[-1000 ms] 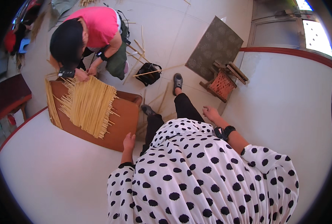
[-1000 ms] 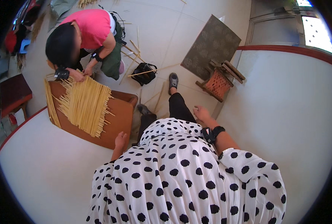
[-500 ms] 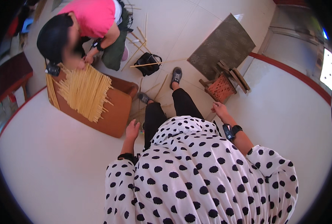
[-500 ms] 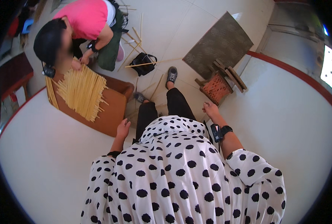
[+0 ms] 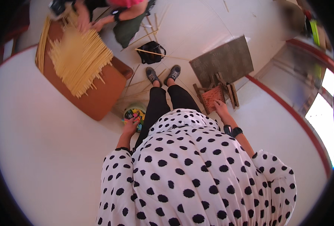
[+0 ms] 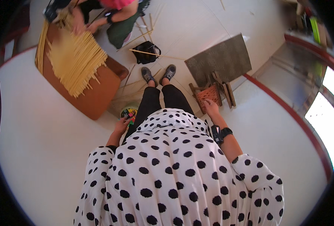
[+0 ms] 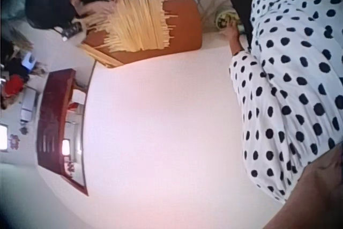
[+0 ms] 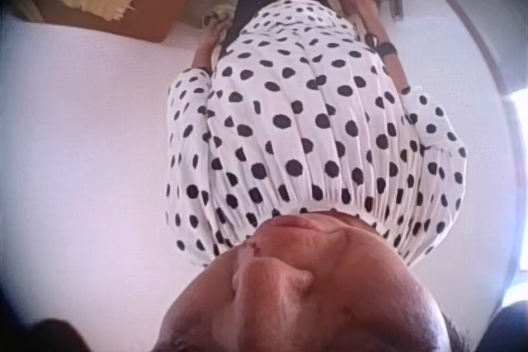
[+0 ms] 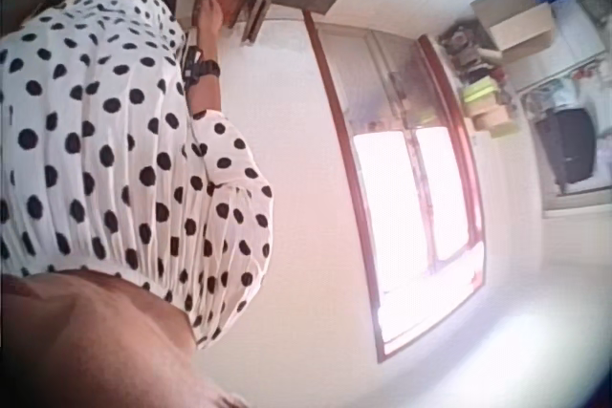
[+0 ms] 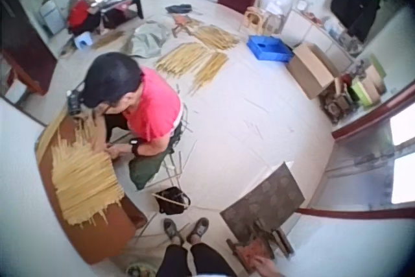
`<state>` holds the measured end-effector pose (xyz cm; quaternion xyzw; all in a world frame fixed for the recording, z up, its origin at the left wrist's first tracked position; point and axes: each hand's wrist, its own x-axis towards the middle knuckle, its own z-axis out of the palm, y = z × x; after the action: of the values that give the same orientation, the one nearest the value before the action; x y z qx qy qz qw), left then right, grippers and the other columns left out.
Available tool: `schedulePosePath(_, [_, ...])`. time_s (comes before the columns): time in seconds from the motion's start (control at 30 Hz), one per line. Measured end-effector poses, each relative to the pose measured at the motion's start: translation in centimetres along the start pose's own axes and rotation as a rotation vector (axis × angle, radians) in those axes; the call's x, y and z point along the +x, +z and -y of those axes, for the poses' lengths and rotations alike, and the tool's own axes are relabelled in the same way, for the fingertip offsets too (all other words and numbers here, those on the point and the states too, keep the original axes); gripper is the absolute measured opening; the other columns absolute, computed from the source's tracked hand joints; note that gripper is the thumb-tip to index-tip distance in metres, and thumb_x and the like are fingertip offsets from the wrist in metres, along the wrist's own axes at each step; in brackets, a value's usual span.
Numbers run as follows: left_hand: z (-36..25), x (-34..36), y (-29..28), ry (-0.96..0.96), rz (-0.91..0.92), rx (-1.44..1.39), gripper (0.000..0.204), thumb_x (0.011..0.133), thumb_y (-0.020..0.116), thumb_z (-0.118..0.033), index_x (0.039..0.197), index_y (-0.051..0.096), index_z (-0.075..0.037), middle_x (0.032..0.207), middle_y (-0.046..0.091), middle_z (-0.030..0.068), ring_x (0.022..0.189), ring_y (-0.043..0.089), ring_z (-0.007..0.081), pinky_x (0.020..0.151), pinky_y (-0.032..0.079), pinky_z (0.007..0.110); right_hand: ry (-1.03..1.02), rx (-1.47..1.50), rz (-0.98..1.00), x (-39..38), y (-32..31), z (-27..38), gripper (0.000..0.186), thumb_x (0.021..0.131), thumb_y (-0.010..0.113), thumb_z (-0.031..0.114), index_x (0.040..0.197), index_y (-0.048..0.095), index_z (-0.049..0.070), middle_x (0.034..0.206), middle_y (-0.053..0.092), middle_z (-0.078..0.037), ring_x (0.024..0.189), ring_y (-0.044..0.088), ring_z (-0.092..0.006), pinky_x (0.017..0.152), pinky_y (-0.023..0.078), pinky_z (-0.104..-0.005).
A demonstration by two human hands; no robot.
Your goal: Arranging and securing long bamboo sticks side-by-side to create a mat.
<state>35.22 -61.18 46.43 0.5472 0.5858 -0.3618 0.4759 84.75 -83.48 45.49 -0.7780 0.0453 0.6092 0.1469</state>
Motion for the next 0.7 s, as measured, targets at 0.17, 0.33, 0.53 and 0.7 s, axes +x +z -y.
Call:
schedulePosePath(0.17, [6.7, -1.5, 3.7, -0.034, 0.181, -0.376, 0.067, 0.091, 0.059, -0.045, 0.137, 0.048, 0.002, 0.130, 0.059, 0.0243, 0.122, 0.057, 0.0347, 0.101, 0.044, 0.039, -0.029, -0.171, 0.028, -1.5, 4.1, -0.8, 0.043, 0.097, 0.053, 0.033, 0.132, 0.056, 0.007, 0.096, 0.071, -0.007, 0.082, 0.067, -0.0166, 0.064, 0.046, -0.0296])
schedulePosePath(0.33, [11.0, -3.2, 9.3, 0.111, 0.232, -0.672, 0.070, 0.091, 0.058, -0.045, 0.139, 0.045, 0.003, 0.138, 0.052, 0.0238, 0.127, 0.052, 0.0333, 0.105, 0.040, 0.037, -0.215, -0.543, 0.005, 1.9, 5.0, -0.6, 0.043, 0.096, 0.056, 0.027, 0.128, 0.058, -0.001, 0.105, 0.070, -0.015, 0.088, 0.069, -0.0193, 0.075, 0.054, -0.0303])
schedulePosePath(0.53, [15.1, -3.3, 19.1, -0.043, 0.157, -0.635, 0.070, 0.091, 0.058, -0.045, 0.141, 0.044, 0.003, 0.141, 0.049, 0.0241, 0.130, 0.049, 0.0334, 0.107, 0.038, 0.037, -0.270, -0.435, 0.179, -3.1, 11.6, 10.4, 0.045, 0.098, 0.051, 0.029, 0.136, 0.051, 0.004, 0.095, 0.070, -0.007, 0.083, 0.067, -0.0137, 0.071, 0.048, -0.0251])
schedulePosePath(0.7, [13.5, -3.9, 16.2, -0.156, 0.263, -0.912, 0.072, 0.091, 0.058, -0.044, 0.142, 0.042, 0.003, 0.142, 0.048, 0.0251, 0.131, 0.048, 0.0349, 0.108, 0.037, 0.038, -0.303, -0.470, 0.191, -3.4, 13.2, 12.3, 0.045, 0.098, 0.050, 0.030, 0.136, 0.051, 0.005, 0.096, 0.071, -0.006, 0.083, 0.067, -0.0135, 0.072, 0.048, -0.0252])
